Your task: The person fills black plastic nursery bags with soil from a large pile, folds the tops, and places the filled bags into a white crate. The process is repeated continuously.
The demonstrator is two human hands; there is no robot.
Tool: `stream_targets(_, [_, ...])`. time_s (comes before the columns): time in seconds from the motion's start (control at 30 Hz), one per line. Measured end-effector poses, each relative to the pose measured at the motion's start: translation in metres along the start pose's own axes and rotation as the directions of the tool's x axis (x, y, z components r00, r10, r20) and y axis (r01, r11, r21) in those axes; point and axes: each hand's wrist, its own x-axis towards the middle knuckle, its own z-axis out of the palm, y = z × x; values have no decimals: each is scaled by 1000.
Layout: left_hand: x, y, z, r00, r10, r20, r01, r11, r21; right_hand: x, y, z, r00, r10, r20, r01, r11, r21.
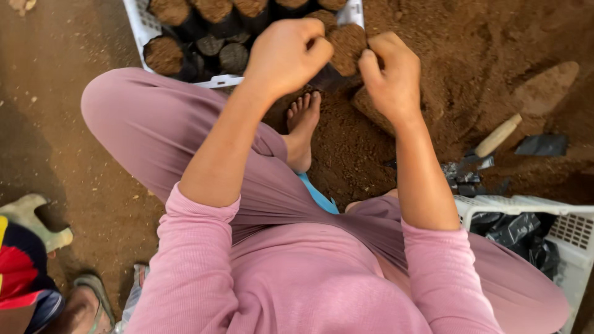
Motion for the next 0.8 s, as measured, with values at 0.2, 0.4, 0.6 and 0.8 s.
stream_targets(0.2, [-3, -77, -34, 975, -216, -56, 220, 972, 84, 58, 7, 93, 988, -119, 100, 132, 982, -135])
stream_targets(0.4, [7, -140, 8, 926, -374, -59, 378, 916, 135, 69, 30, 124, 955, -252, 156, 294, 871, -395])
stream_targets(0.6, [13, -167, 34, 873, -486, -51, 488, 869, 79, 67, 36, 140, 942, -283, 180, 335, 798, -502])
stream_targets(0.8, [9, -181, 43, 861, -507, -39, 499, 857, -131, 73, 52, 139, 961, -259, 99, 272, 816, -510])
